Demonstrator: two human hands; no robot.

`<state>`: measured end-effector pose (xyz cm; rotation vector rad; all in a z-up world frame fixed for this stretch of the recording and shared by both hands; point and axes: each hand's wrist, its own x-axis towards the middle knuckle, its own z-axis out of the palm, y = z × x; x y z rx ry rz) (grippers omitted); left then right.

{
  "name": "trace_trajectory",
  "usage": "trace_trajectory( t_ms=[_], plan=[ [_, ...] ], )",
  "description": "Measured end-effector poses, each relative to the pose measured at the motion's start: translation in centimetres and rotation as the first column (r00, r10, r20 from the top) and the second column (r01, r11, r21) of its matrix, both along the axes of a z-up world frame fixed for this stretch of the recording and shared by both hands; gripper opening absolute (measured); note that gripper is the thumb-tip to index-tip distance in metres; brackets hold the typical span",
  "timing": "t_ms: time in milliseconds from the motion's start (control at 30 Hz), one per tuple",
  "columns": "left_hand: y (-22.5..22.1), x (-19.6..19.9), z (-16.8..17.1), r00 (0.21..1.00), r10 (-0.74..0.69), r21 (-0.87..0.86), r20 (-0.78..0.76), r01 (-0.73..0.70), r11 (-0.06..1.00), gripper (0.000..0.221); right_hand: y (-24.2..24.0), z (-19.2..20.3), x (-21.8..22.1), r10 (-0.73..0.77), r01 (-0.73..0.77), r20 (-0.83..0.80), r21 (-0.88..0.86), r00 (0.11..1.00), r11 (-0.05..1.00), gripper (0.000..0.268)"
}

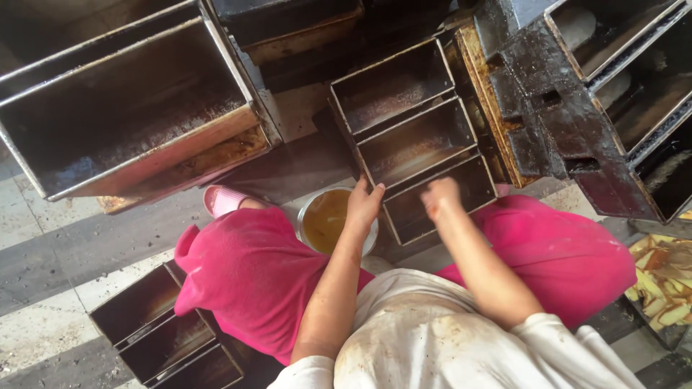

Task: Greasing the interior of rectangular bread pans with oil using a small cloth.

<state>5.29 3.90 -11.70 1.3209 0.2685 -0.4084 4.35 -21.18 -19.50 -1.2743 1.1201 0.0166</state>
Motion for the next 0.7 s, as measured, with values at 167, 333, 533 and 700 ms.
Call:
trace_trajectory(
  t_ms=[167,333,533,700],
  plan=[
    [0.0,-0.6,-1.1,1.0,0.011,-0.043,-0.021,-0.012,0.999,0.046,8.4,3.0,-3.3,0.472,-0.469,-0.036,0.08,0.881,0.88,0.01],
    [0.5,-0.5,0.6,1.0,0.025,-0.071,-0.01,-0.025,0.997,0.053,8.9,9.2,-4.3,0.795,-0.796,0.067,-0.02,0.602,0.605,0.023],
    [0.8,-0.8,0.4,0.999,0.015,-0.114,-0.043,-0.02,0.993,0.055,9.5,8.5,-1.8,0.924,-0.92,-0.032,-0.112,0.382,0.376,0.025],
    [0.5,-0.9,-0.4,0.996,0.029,-0.051,0.08,-0.025,0.998,0.055,8.1,8.0,-2.3,0.89,-0.947,-0.422,-0.174,-0.176,-0.269,0.025]
  ],
)
